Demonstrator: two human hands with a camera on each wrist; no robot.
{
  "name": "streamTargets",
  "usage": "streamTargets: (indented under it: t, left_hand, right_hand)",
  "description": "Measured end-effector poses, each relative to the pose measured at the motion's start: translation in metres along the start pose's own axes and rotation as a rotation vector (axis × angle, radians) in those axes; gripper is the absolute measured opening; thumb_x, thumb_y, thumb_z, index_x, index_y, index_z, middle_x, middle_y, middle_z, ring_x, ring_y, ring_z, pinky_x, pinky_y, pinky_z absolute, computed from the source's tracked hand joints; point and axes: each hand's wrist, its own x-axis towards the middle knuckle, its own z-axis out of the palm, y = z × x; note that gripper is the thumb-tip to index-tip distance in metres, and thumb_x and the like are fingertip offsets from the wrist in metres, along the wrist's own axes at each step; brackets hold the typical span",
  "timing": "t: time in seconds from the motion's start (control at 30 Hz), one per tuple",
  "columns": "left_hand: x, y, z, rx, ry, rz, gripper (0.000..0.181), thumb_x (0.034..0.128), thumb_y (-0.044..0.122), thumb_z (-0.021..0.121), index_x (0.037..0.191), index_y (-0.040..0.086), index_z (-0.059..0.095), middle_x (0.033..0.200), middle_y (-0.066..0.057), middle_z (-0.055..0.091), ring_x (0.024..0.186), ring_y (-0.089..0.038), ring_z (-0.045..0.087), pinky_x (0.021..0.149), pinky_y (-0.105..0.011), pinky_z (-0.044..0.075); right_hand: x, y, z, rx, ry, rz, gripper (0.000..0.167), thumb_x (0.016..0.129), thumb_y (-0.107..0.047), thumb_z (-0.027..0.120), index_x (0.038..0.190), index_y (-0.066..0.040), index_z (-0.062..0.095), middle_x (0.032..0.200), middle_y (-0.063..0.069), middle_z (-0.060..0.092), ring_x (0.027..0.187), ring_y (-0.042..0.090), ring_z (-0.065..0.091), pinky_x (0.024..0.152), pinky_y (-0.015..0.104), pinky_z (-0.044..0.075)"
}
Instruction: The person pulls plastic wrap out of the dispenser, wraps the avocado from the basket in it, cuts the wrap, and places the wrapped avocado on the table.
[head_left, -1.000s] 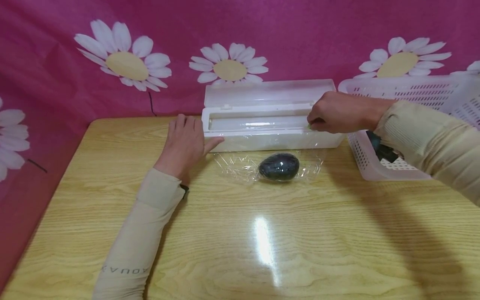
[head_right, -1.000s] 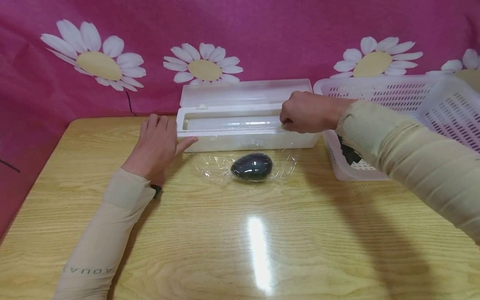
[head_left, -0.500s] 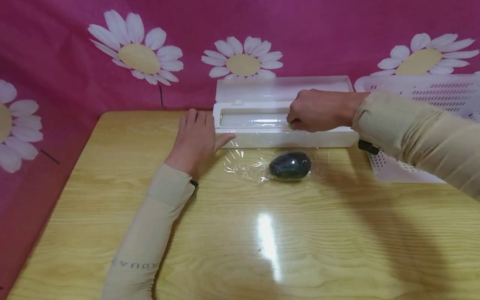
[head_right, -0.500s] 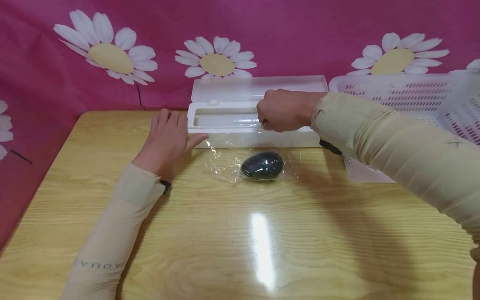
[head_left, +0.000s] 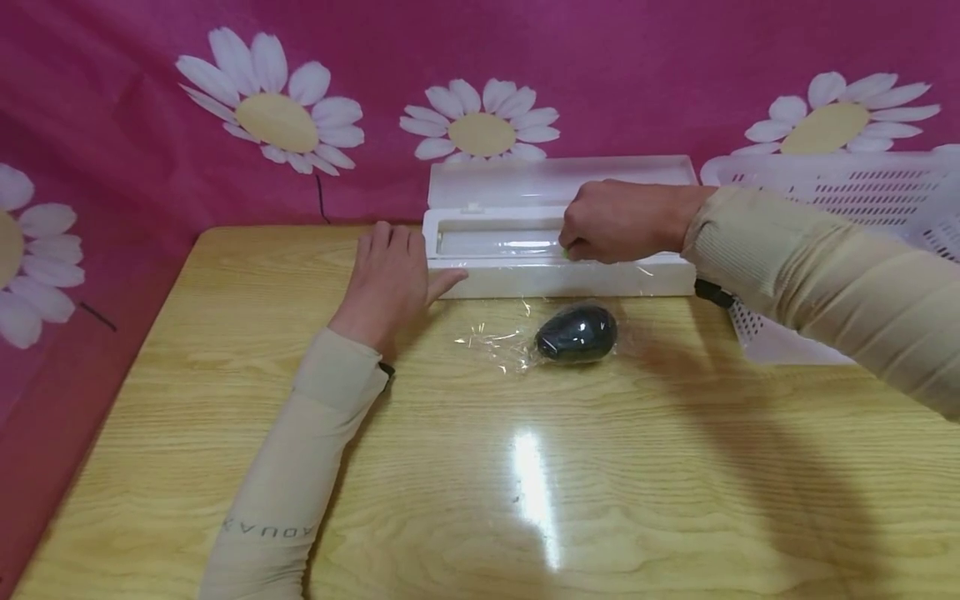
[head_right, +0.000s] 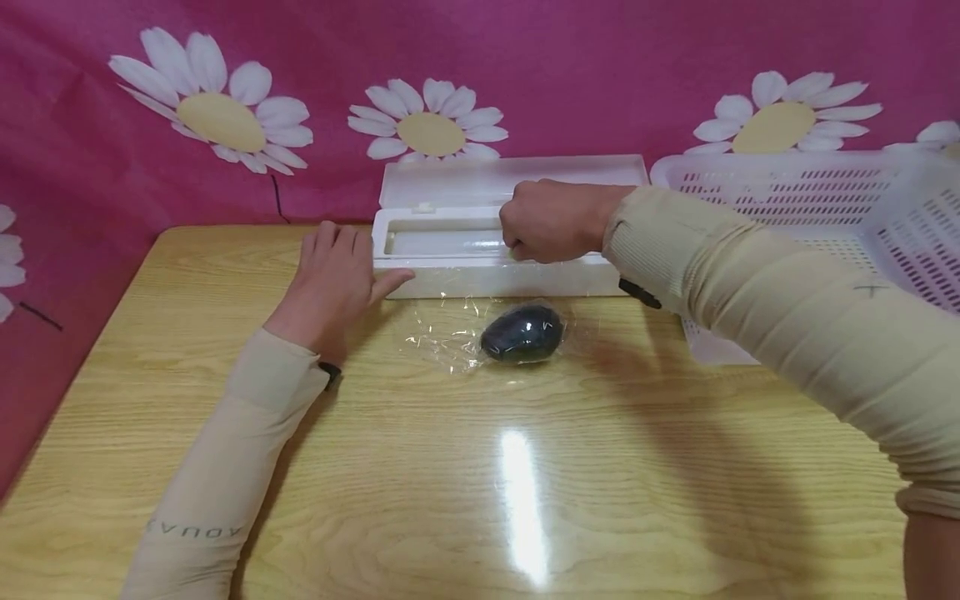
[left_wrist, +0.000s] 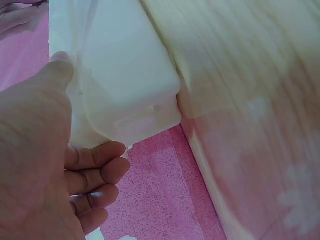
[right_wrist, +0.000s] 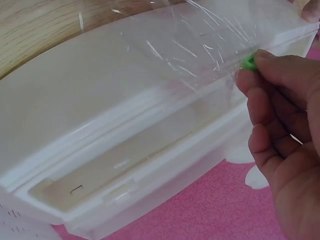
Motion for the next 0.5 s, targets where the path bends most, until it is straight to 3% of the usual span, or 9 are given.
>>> streamTargets:
  t: [0.5]
  left_hand:
    - [0.002,-0.001,0.0,-0.005,-0.017,-0.001,0.071,0.1019,0.069,0.041,0.103,-0.001,0.05,0.097,-0.015,0.048,0.1,-0.032,0.037,0.093,-0.043,0.034]
  right_hand:
    - [0.022,-0.008,0.003,0.016,0.056,-0.007,0.041,0.093,0.002,0.06,0.06,-0.016,0.044,0.061,-0.005,0.036,0.063,0.011,0.039,0.064,0.029,0.042]
